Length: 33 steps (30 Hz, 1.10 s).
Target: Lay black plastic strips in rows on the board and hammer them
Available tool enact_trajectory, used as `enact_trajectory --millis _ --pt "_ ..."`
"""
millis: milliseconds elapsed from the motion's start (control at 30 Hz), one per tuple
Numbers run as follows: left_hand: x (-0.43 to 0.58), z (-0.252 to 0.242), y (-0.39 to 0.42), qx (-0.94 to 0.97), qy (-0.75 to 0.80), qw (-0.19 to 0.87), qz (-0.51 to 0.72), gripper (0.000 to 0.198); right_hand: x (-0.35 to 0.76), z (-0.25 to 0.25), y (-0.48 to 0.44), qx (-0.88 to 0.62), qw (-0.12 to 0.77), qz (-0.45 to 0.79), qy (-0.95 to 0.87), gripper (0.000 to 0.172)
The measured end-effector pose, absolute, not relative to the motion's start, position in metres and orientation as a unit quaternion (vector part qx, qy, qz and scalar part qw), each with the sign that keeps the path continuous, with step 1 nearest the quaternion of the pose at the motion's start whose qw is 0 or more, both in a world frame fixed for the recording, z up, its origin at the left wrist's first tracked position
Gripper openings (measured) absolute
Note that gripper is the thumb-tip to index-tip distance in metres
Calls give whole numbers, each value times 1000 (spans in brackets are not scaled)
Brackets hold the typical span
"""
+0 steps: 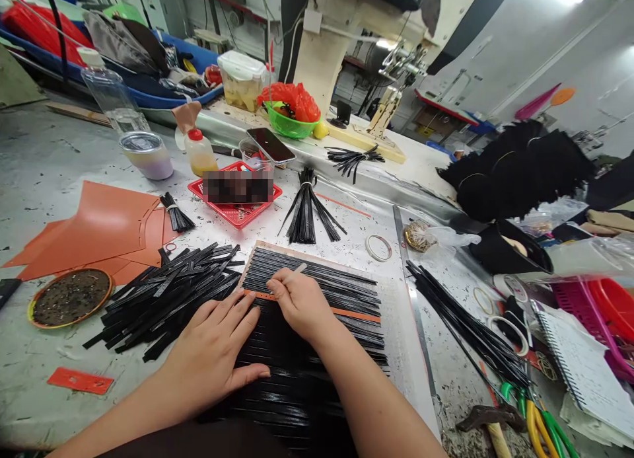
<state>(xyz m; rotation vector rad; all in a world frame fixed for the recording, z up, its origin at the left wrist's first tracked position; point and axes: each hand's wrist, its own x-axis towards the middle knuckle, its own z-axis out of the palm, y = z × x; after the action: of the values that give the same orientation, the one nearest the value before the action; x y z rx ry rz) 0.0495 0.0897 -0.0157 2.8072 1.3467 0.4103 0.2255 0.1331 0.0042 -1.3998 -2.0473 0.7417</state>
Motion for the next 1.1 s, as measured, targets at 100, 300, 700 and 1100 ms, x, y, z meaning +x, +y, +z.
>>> enact_trajectory --millis 100,300,700,1100 --pt "49 -16 90 894 427 9 135 66 220 2 135 -532 271 279 -752 22" --pt "49 -15 91 893 425 18 149 67 218 4 133 -530 254 270 -763 22" --pt "47 -13 89 894 428 34 131 65 211 0 134 -525 215 229 -791 22" --pt "46 -12 91 896 425 19 126 62 227 0 123 -509 281 186 -792 27"
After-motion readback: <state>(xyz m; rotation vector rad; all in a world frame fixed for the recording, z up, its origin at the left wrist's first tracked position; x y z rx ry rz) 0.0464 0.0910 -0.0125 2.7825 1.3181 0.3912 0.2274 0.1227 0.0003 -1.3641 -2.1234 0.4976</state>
